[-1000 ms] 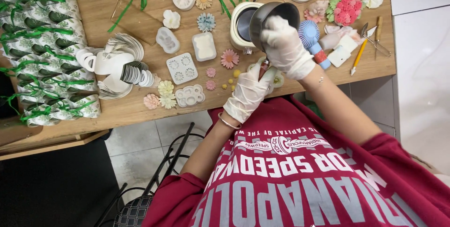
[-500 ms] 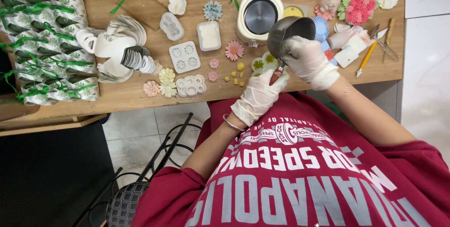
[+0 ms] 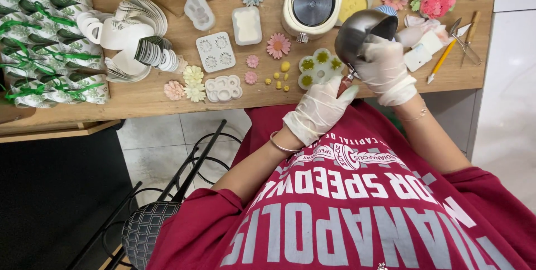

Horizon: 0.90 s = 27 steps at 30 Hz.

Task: Preparing and decorating wax melts using molds and a heat gun.

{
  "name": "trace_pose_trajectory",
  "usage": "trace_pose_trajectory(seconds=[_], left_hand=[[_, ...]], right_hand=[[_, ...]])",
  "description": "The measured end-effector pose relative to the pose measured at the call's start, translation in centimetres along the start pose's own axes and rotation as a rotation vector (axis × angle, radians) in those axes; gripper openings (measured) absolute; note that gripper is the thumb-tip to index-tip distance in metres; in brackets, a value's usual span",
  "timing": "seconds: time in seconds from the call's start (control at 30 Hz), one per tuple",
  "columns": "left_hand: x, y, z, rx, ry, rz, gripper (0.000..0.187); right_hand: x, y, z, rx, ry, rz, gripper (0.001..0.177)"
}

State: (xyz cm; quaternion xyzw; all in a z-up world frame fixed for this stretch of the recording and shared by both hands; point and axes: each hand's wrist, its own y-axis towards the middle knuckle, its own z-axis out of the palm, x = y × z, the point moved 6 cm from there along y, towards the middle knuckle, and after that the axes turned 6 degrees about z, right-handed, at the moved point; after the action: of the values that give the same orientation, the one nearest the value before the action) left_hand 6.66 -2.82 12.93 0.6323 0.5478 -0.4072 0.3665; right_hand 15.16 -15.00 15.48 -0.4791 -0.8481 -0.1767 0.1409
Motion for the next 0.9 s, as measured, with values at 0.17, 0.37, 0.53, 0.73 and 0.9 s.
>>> trace_pose_trajectory(seconds=[0.17, 0.37, 0.53, 0.73, 0.9], left_hand=[[-0.8, 0.8, 1.7, 0.134, -0.358, -0.135, 0.032], [-1.1, -0.1, 3.1, 0.071, -0.07, 0.267, 0.029], [-0.2, 0.2, 2.2, 0.161, 0.049, 0.004, 0.032], [1.4, 0.4, 3.4, 0.194, -0.254, 0.005, 0.028], [1.3, -0.5, 1.3, 0.164, -0.106, -0.021, 0.032]], right_hand=[[0.1, 0.7, -2.4, -0.153, 0.368, 0.065, 0.012], [-6.6, -2.9, 2.9, -0.195, -0.29, 0.094, 0.009], [-3.1, -2.6, 0.8, -0.004, -0.042, 0.221, 0.016], [-1.2, -1.4, 0.8, 0.062, 1.382, 0.586, 0.015], [0.6, -2.1, -0.5, 0.116, 0.892, 0.363, 0.056]])
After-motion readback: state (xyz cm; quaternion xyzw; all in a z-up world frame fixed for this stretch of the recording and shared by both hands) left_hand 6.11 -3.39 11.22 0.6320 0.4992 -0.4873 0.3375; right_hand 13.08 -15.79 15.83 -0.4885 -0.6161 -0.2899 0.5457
